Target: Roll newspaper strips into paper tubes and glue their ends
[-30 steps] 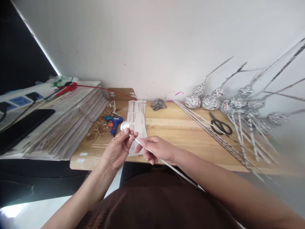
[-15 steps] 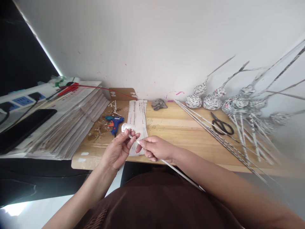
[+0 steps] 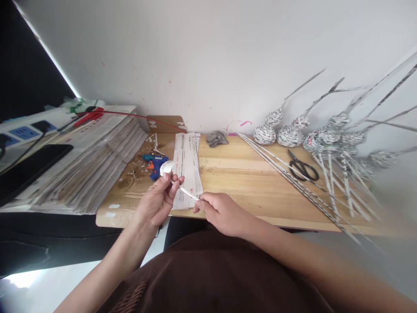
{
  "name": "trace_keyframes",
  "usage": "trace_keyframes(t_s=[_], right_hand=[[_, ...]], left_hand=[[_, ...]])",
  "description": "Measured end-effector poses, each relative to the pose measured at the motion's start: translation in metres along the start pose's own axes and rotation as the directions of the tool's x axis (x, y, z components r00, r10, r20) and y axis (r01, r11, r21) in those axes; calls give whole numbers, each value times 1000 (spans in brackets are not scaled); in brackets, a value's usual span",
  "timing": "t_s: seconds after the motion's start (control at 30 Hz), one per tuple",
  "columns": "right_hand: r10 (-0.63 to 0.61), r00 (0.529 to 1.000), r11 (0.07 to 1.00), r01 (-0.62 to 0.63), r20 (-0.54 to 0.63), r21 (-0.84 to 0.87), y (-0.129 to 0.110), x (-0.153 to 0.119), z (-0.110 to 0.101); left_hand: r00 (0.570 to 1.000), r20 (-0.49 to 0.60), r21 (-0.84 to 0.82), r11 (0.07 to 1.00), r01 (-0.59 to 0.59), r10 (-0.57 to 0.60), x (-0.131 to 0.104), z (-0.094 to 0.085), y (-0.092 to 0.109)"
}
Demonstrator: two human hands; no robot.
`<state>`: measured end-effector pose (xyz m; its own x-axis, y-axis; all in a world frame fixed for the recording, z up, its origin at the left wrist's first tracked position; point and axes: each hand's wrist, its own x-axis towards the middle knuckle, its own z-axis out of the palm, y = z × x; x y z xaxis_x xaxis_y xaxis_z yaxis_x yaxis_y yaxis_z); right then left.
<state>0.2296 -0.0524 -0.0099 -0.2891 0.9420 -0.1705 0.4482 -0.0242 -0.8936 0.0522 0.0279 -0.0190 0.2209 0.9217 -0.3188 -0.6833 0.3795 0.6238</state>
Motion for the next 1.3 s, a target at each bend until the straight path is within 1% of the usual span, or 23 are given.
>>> trace_keyframes(t_s=[0.03, 0.1, 0.17, 0.2, 0.23, 0.27, 0.33, 0.37, 0.4, 0.43, 0.47, 0.53, 0.6, 0.63, 0.7, 0.77, 0.8, 0.87, 1.0, 1.1, 1.17, 1.23, 1.3], right_hand=[[49, 995, 985, -63, 84, 162, 3, 1, -1], [77, 959, 876, -196, 272, 441, 8, 2, -4], [44, 919, 770, -282, 393, 572, 12, 2, -8], [42, 909, 764, -297, 415, 573, 12, 0, -9], [59, 911, 798, -289, 409, 528, 12, -2, -10], [85, 929, 864, -248, 360, 439, 11, -5, -11], [86, 985, 987, -105, 149, 125, 9, -11, -11], [39, 999, 997, -37, 35, -63, 7, -14, -10], [-23, 999, 974, 12, -47, -226, 7, -17, -9], [-77, 993, 940, 42, -91, -338, 6, -19, -7], [-105, 989, 920, 58, -103, -387, 6, -20, -6], [-67, 995, 956, 44, -69, -291, 8, -21, -5], [27, 998, 1000, -27, 62, -4, 12, -19, -5], [61, 986, 982, -87, 158, 165, 14, -18, -6], [68, 937, 872, -222, 342, 436, 19, -16, -9], [45, 905, 788, -292, 423, 542, 21, -14, -13], [45, 902, 787, -296, 429, 541, 21, -14, -15], [60, 917, 846, -256, 393, 468, 18, -12, -17], [98, 976, 943, -153, 192, 295, 5, -1, -11], [7, 1000, 997, -8, 10, 79, -5, 9, -3], [-72, 996, 996, 68, -61, -58, -8, 14, 1], [-46, 998, 998, 45, -34, -33, -7, 17, 3], [46, 995, 993, -55, 85, 101, -5, 18, 3]], left_hand=[[1000, -5, 0, 1000, 2, -2, -1, 1, 0], [1000, -20, -2, 1000, 12, -12, -2, 2, 0], [999, -28, -7, 1000, 29, -29, -2, 2, 1], [999, -27, -9, 999, 33, -33, -2, 1, 1], [999, -24, -11, 999, 31, -31, -1, 1, 2], [1000, -19, -12, 1000, 23, -23, 0, -1, 3], [1000, -10, -11, 1000, -2, 2, 2, -3, 4], [1000, -6, -8, 1000, -14, 14, 2, -4, 4], [1000, -4, -6, 1000, -25, 25, 3, -5, 5], [999, -5, -5, 999, -34, 34, 3, -5, 5], [999, -8, -4, 999, -40, 40, 3, -5, 5], [999, -13, -4, 999, -42, 42, 2, -4, 4], [999, -10, -3, 999, -32, 32, 1, -2, 4], [1000, -8, -3, 1000, -25, 25, 0, -2, 4], [1000, -10, -8, 1000, -15, 15, 0, -2, 5], [1000, -28, -19, 1000, -10, 9, 0, -3, 5], [999, -41, -26, 1000, -11, 9, 0, -3, 6], [998, -58, -35, 999, -16, 14, 1, -3, 5], [999, -31, -20, 1000, -16, 15, 0, 0, 1], [1000, -23, -2, 1000, -19, 19, -2, 3, -2], [999, -34, 5, 1000, -27, 27, -3, 3, -3], [999, -38, 12, 1000, -26, 27, -4, 2, -3], [999, -32, 17, 1000, -13, 13, -4, 0, -3]])
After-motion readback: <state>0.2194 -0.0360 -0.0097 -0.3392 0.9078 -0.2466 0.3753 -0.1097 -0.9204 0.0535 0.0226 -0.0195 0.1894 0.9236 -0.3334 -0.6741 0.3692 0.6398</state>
